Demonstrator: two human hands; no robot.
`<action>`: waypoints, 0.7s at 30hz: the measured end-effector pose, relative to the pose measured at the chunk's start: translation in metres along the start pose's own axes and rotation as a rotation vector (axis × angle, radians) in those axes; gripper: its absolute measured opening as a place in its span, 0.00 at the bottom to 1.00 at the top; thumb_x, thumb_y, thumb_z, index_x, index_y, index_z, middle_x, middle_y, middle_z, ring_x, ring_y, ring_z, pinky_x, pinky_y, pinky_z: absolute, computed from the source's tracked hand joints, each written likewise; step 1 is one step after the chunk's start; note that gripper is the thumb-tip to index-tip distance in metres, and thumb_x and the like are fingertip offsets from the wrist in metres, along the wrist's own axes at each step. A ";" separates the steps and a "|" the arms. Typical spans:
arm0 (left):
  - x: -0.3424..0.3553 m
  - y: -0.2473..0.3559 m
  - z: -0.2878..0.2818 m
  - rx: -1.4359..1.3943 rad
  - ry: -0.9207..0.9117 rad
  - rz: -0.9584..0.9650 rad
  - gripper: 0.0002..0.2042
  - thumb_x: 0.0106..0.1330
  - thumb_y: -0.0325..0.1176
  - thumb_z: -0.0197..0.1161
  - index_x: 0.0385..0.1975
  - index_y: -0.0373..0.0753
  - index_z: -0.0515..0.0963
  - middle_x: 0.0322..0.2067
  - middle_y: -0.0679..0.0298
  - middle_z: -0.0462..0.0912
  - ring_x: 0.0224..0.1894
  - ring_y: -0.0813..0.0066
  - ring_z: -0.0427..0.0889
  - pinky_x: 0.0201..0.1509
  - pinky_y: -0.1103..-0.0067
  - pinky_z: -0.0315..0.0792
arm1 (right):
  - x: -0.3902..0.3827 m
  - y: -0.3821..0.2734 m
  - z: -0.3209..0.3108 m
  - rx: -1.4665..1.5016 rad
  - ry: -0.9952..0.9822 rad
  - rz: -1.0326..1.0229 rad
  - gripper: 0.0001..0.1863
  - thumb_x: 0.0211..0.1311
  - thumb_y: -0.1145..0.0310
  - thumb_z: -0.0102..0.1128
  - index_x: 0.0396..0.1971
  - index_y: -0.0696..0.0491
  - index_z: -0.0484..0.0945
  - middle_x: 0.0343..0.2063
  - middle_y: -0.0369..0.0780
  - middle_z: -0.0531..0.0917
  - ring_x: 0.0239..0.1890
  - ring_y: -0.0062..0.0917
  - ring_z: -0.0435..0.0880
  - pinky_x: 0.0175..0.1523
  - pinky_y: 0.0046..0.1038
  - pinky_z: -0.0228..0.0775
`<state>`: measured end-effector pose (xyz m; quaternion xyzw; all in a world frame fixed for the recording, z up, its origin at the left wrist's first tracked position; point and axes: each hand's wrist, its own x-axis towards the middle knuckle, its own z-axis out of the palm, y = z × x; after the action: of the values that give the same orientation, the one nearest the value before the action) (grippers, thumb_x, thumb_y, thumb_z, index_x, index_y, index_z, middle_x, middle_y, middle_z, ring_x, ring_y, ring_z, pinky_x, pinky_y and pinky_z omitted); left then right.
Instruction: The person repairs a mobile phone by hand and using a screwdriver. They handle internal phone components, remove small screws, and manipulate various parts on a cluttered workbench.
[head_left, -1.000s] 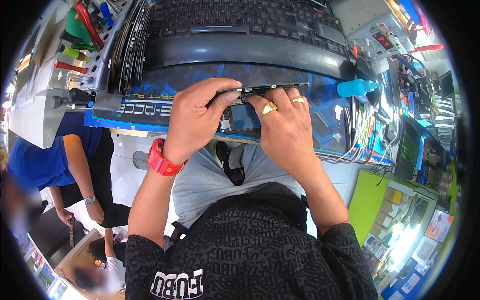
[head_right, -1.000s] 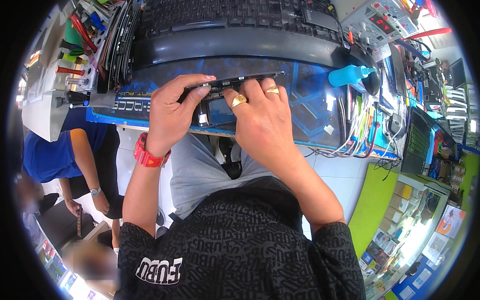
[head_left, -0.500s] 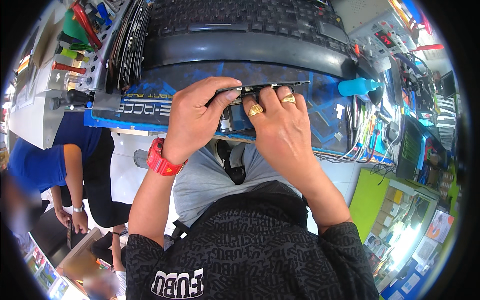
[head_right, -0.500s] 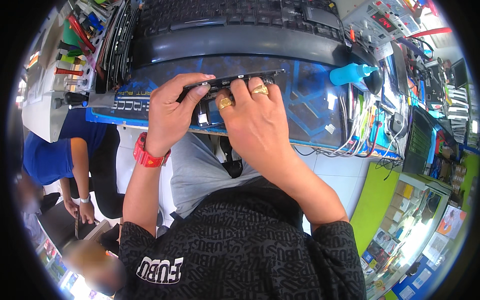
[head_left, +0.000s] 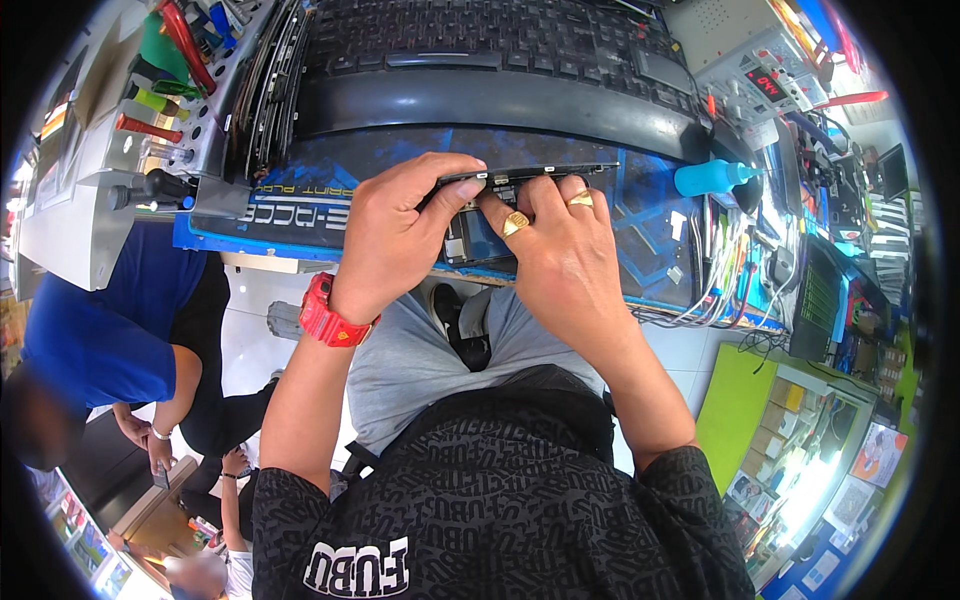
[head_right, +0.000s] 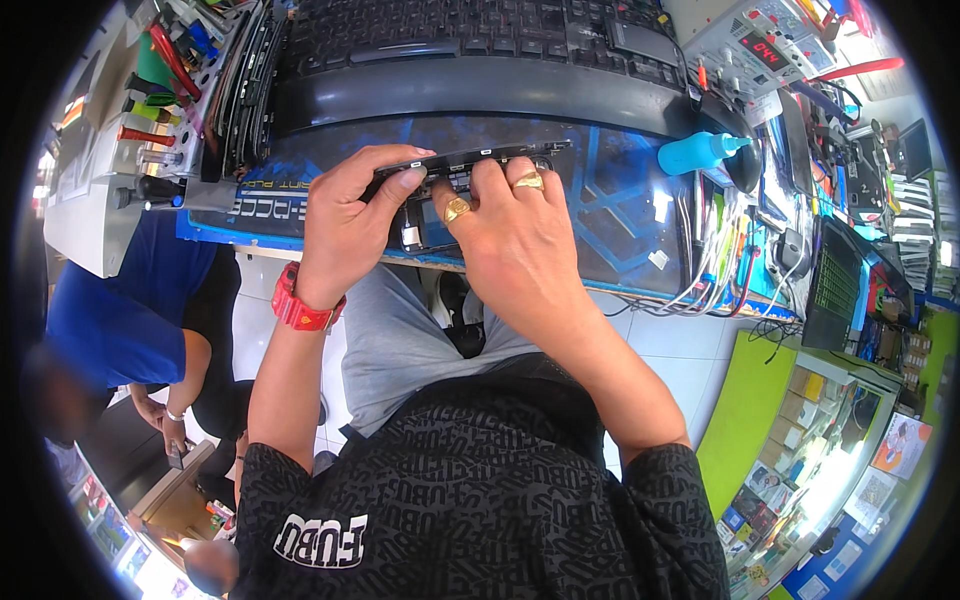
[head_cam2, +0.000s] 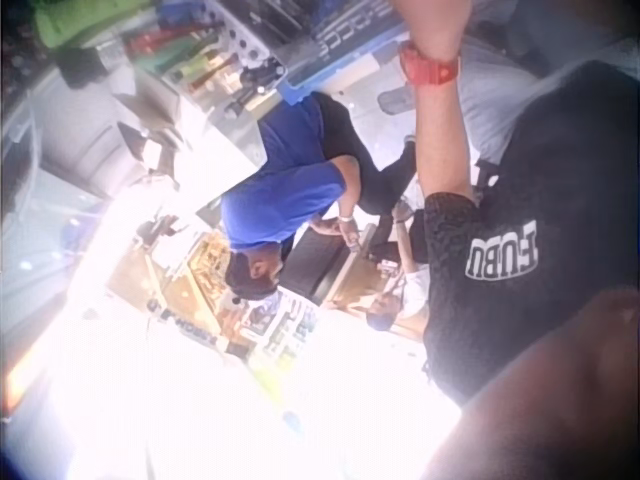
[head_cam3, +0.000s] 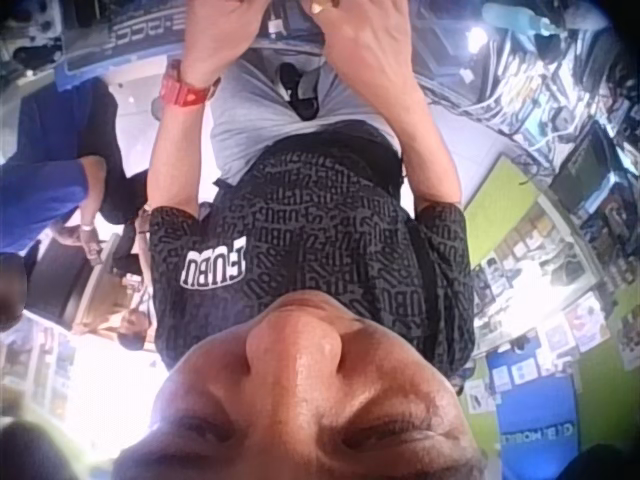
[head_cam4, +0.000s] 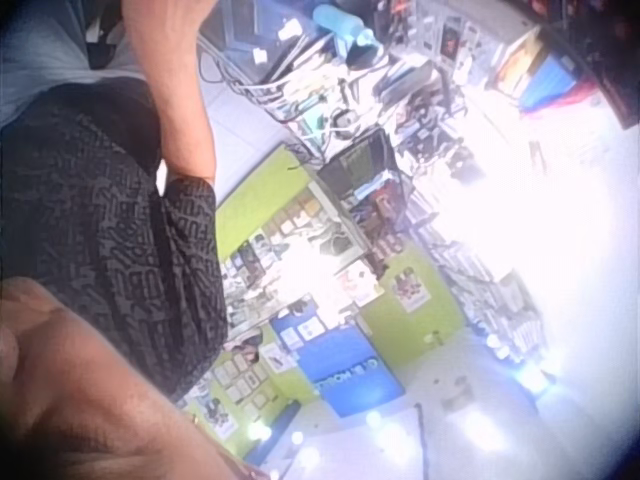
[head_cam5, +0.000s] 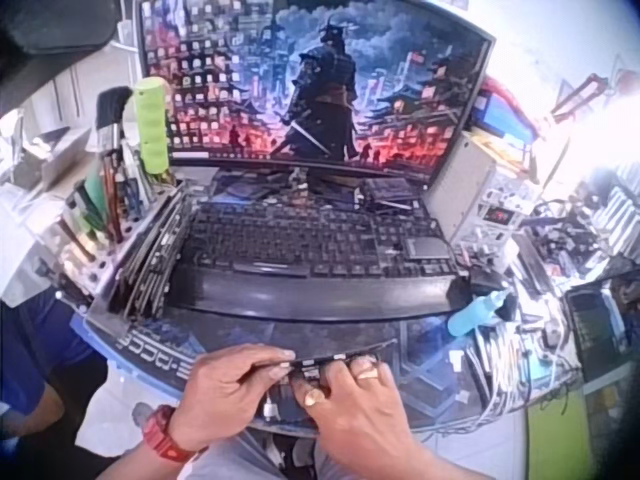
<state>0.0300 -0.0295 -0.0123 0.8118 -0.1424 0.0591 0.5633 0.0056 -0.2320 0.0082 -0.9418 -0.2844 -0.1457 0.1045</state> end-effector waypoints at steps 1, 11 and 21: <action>0.000 0.000 0.000 0.004 -0.001 0.005 0.09 0.75 0.27 0.69 0.51 0.35 0.87 0.47 0.59 0.93 0.47 0.71 0.90 0.53 0.76 0.81 | 0.000 0.000 -0.001 -0.008 0.003 -0.005 0.18 0.59 0.73 0.62 0.49 0.50 0.89 0.39 0.41 0.79 0.43 0.37 0.79 0.48 0.39 0.68; 0.001 0.002 0.001 -0.020 -0.012 -0.035 0.09 0.75 0.27 0.69 0.51 0.34 0.87 0.47 0.59 0.92 0.48 0.72 0.90 0.54 0.76 0.81 | -0.011 0.014 0.005 0.108 0.122 0.051 0.20 0.56 0.77 0.63 0.50 0.52 0.88 0.40 0.41 0.80 0.45 0.39 0.80 0.49 0.39 0.69; 0.000 0.000 0.001 -0.016 0.003 0.005 0.09 0.75 0.27 0.69 0.51 0.34 0.87 0.47 0.59 0.92 0.48 0.72 0.90 0.54 0.76 0.81 | -0.002 0.007 -0.005 0.080 0.022 0.038 0.21 0.55 0.80 0.62 0.50 0.53 0.88 0.40 0.41 0.80 0.45 0.38 0.79 0.49 0.39 0.68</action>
<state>0.0302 -0.0303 -0.0121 0.8067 -0.1438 0.0606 0.5700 0.0072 -0.2397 0.0113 -0.9404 -0.2710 -0.1425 0.1479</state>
